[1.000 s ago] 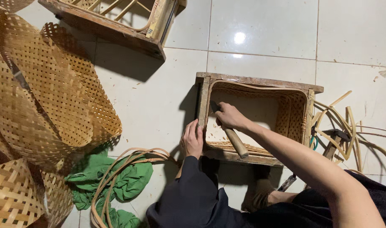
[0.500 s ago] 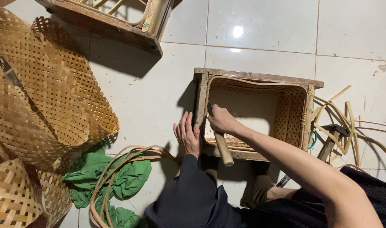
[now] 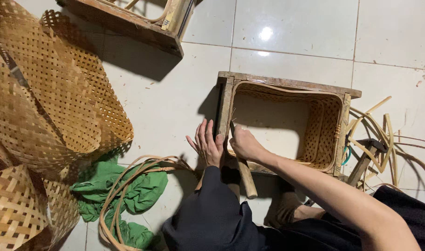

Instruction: The person fits a pre-woven bamboo panel into a wooden mold, then secures it with thin bamboo strips and a wooden mallet. They trim excess material with scissors and continue to adjust the frame and lining.

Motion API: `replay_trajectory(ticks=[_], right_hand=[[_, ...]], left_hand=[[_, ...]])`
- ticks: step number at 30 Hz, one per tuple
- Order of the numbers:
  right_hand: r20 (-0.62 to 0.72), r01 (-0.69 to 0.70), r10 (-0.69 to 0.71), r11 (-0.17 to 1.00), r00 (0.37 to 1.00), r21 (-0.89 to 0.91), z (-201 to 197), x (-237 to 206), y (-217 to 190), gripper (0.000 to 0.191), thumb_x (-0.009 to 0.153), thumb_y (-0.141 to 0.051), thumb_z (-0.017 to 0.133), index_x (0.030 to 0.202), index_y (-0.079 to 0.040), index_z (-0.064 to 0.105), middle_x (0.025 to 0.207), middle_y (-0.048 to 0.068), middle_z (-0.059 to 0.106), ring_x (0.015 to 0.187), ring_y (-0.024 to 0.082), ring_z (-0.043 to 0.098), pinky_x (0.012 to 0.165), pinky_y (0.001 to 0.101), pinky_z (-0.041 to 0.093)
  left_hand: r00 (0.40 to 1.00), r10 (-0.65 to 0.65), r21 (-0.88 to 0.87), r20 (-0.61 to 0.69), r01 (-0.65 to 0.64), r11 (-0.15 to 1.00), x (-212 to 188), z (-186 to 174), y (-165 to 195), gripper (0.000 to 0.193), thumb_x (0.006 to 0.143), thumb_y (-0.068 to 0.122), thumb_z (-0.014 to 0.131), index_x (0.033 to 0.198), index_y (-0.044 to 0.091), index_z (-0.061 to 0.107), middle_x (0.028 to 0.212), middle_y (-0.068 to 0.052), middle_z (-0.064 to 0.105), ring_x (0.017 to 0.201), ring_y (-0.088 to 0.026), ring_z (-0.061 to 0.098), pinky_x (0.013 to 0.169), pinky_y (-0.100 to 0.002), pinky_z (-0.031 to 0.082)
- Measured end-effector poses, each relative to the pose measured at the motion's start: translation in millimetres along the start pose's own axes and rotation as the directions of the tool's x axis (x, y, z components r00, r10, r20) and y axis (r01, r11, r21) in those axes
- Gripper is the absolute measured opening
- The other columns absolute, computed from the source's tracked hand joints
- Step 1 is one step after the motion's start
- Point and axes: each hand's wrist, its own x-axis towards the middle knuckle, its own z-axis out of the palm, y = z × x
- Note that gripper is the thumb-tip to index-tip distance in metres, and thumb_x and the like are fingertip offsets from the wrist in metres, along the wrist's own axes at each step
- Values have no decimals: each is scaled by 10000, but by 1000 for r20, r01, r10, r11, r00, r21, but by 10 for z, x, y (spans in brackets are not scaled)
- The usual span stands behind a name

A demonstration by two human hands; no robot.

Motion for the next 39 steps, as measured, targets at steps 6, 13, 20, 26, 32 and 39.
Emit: replay_trajectory(ticks=[6, 13, 20, 26, 32, 39], right_hand=[[58, -52, 54, 998, 997, -40, 204, -229, -48, 264, 896, -97, 606, 981, 126, 492, 801, 366, 662, 792, 512, 683, 690, 552, 553], [109, -136, 131, 990, 985, 39, -88, -88, 20, 290, 933, -185, 637, 1042, 72, 557, 824, 294, 706, 798, 407, 729, 711, 498, 574], [128, -270, 252, 950, 959, 158, -337, 80, -138, 253, 945, -187, 577, 1048, 44, 569, 789, 198, 737, 723, 302, 745, 648, 421, 606], [174, -281, 259, 953, 950, 116, -384, 196, -195, 288, 938, -170, 580, 976, 116, 585, 792, 244, 743, 743, 318, 766, 650, 442, 606], [100, -136, 136, 991, 986, -6, -96, 87, -245, 271, 925, -130, 555, 963, 138, 556, 844, 372, 681, 831, 479, 731, 713, 513, 601], [53, -144, 144, 990, 988, 8, 63, -109, -182, 295, 925, -128, 535, 1032, 140, 473, 834, 377, 673, 805, 514, 701, 701, 545, 573]], left_hand=[[1000, -12, -48, -10, 12, 999, 0, -74, 79, 546, 1085, 493, 363, 1490, 165, 527, 1564, -45, 490, 1449, -274, 447, 1238, -678, 57], [997, -72, -67, 9, 73, 995, 36, -107, 96, 530, 1092, 485, 352, 1495, 184, 518, 1578, -34, 478, 1471, -273, 426, 1247, -676, 27], [997, -73, -59, 33, 75, 995, 0, -77, 47, 528, 1101, 483, 346, 1507, 187, 508, 1579, -38, 470, 1478, -266, 421, 1253, -678, 21], [998, -62, -23, 32, 63, 998, -5, -15, -18, 512, 1078, 477, 400, 1496, 205, 516, 1579, -18, 475, 1469, -250, 435, 1253, -678, 29], [997, -36, 10, 74, 35, 999, -26, -12, -32, 515, 1051, 426, 476, 1506, 186, 509, 1582, -25, 464, 1472, -253, 429, 1234, -696, 22], [998, -9, 12, 59, 8, 1000, -12, -51, 12, 515, 1069, 433, 439, 1512, 177, 501, 1586, -41, 463, 1480, -271, 421, 1232, -703, 20]])
